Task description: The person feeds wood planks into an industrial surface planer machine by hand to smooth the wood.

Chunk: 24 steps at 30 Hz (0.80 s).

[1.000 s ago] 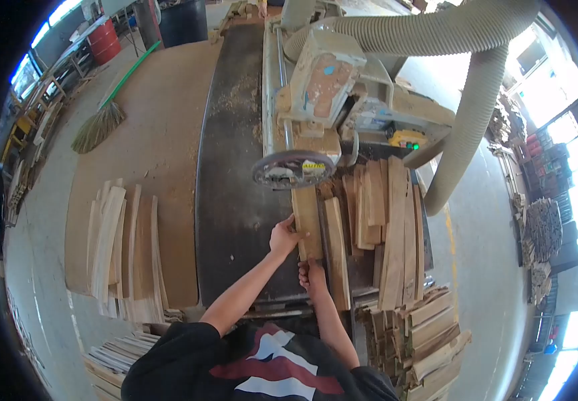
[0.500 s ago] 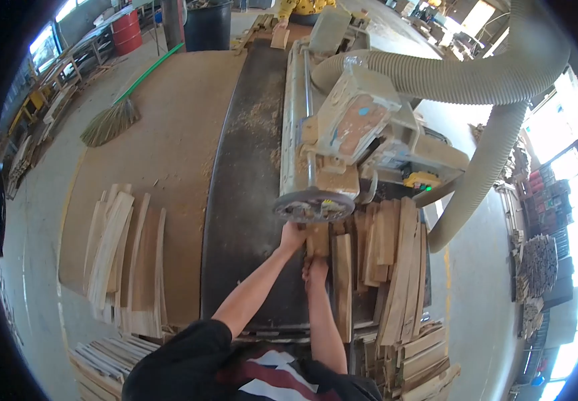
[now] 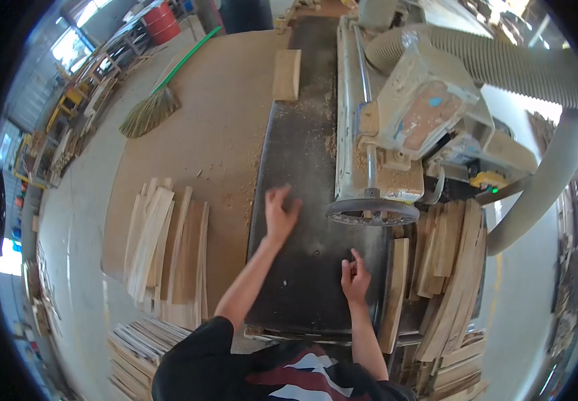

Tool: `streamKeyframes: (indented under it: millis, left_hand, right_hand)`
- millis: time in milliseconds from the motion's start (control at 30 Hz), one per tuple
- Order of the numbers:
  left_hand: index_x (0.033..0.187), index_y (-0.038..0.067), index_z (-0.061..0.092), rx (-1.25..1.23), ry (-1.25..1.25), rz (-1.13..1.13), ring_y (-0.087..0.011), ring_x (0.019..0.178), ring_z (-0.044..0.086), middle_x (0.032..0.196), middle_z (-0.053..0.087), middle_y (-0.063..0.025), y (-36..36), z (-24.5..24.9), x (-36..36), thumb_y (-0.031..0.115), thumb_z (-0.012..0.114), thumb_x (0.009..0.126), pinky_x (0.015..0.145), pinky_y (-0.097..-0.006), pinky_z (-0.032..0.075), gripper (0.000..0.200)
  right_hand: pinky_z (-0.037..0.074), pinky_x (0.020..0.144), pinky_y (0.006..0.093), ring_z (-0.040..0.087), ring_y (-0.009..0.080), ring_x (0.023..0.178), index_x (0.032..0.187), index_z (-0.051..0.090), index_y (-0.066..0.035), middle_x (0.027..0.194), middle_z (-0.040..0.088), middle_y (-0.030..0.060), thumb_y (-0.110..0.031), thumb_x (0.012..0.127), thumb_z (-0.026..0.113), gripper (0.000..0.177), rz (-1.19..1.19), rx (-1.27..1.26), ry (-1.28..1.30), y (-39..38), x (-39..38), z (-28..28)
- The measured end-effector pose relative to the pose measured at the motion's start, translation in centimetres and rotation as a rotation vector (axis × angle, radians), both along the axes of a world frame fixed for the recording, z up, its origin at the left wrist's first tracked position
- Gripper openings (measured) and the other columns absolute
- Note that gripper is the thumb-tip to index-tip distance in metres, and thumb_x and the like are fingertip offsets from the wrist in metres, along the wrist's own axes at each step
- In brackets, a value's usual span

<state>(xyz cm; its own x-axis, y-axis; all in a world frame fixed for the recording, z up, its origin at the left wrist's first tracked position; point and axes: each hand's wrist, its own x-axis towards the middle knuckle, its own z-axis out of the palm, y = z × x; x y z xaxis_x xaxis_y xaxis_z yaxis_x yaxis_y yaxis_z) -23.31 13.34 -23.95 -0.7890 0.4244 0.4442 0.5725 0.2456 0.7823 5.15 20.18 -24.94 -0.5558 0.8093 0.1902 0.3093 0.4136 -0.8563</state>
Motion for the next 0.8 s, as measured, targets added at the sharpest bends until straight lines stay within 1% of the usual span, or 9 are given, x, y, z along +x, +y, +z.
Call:
streamKeyframes:
  millis: [100,167,233,333,400,433,500,733,800]
  left_hand:
    - [0.153,0.008,0.043,-0.188,-0.024,0.12,-0.0476,0.131,0.048,0.14,0.045,-0.0318,4.4,1.7,-9.4,0.032,0.091,0.078,0.111,-0.0526,0.042,0.092]
    - [0.161,0.011,0.032,-0.323,0.144,0.239,-0.0534,0.133,0.043,0.147,0.037,-0.0389,9.0,1.9,-16.1,0.051,0.092,0.074,0.112,-0.0604,0.038,0.113]
    - [0.165,0.015,0.024,-0.586,0.059,0.255,-0.0567,0.141,0.035,0.154,0.03,-0.0414,13.5,5.0,-20.7,0.063,0.087,0.071,0.115,-0.0644,0.034,0.123]
    - [0.16,0.017,0.039,-0.705,-0.064,0.238,-0.0538,0.143,0.034,0.156,0.032,-0.0372,18.6,4.5,-26.5,0.063,0.083,0.074,0.117,-0.0604,0.034,0.107]
    - [0.144,0.019,0.064,-0.971,-0.077,0.11,-0.0499,0.141,0.038,0.153,0.041,-0.0305,20.3,2.4,-29.3,0.057,0.081,0.075,0.117,-0.0551,0.036,0.081]
    - [0.144,0.019,0.064,-0.962,-0.077,0.109,-0.0499,0.141,0.038,0.153,0.041,-0.0305,20.4,2.9,-28.4,0.057,0.081,0.075,0.117,-0.0551,0.036,0.081]
    - [0.121,0.02,0.079,-0.872,-0.042,0.17,-0.0465,0.138,0.042,0.148,0.049,-0.0242,19.3,4.6,-25.0,0.05,0.08,0.075,0.117,-0.0504,0.038,0.055]
    - [0.108,0.022,0.083,-0.827,0.198,-0.074,-0.0483,0.13,0.044,0.143,0.047,-0.0255,11.4,0.4,-13.7,0.046,0.082,0.071,0.114,-0.0521,0.04,0.045]
    - [0.102,0.019,0.083,-0.568,0.306,-0.126,-0.0517,0.13,0.043,0.145,0.044,-0.0265,7.4,-0.9,-8.2,0.041,0.085,0.067,0.113,-0.0586,0.038,0.041]
  right_hand:
    - [0.044,0.052,0.0274,0.053,0.009,0.053,0.125,0.068,-0.003,0.065,0.06,0.0031,-0.021,0.099,0.071,0.033,0.008,-0.024,-0.03,0.0,-0.2,0.7]
    - [0.044,0.051,0.0274,0.054,0.01,0.052,0.12,0.07,-0.003,0.066,0.061,0.0033,-0.02,0.097,0.073,0.029,-0.044,-0.039,0.003,0.2,-0.1,-0.5]
    - [0.045,0.051,0.0274,0.055,0.0109,0.052,0.115,0.071,-0.003,0.066,0.062,0.0034,-0.019,0.095,0.075,0.026,-0.093,-0.061,0.022,0.4,0.1,-1.3]
    - [0.045,0.048,0.0274,0.057,0.0126,0.05,0.098,0.072,-0.004,0.066,0.064,0.005,-0.017,0.091,0.079,0.016,-0.068,-0.052,0.03,0.3,-0.6,-0.1]
    - [0.045,0.048,0.0272,0.057,0.0126,0.05,0.097,0.071,-0.004,0.066,0.064,0.0048,-0.017,0.091,0.079,0.016,-0.072,-0.053,0.044,0.0,-0.7,-0.3]
    - [0.045,0.048,0.0269,0.057,0.0126,0.05,0.095,0.071,-0.005,0.066,0.064,0.0046,-0.017,0.091,0.079,0.015,-0.057,-0.044,0.054,0.1,-0.6,-0.3]
    - [0.045,0.048,0.0269,0.056,0.0126,0.05,0.094,0.07,-0.005,0.066,0.064,0.0045,-0.018,0.092,0.078,0.016,-0.039,-0.027,0.06,0.3,-0.6,0.2]
    - [0.044,0.05,0.0279,0.056,0.0127,0.05,0.093,0.071,-0.005,0.066,0.063,0.0034,-0.019,0.094,0.076,0.014,0.006,-0.03,0.099,-0.3,-0.2,0.1]
    - [0.048,0.052,0.0297,0.059,0.0151,0.052,0.096,0.07,-0.006,0.068,0.065,0.0044,-0.022,0.094,0.076,0.018,0.003,0.004,0.119,0.3,-0.4,0.8]
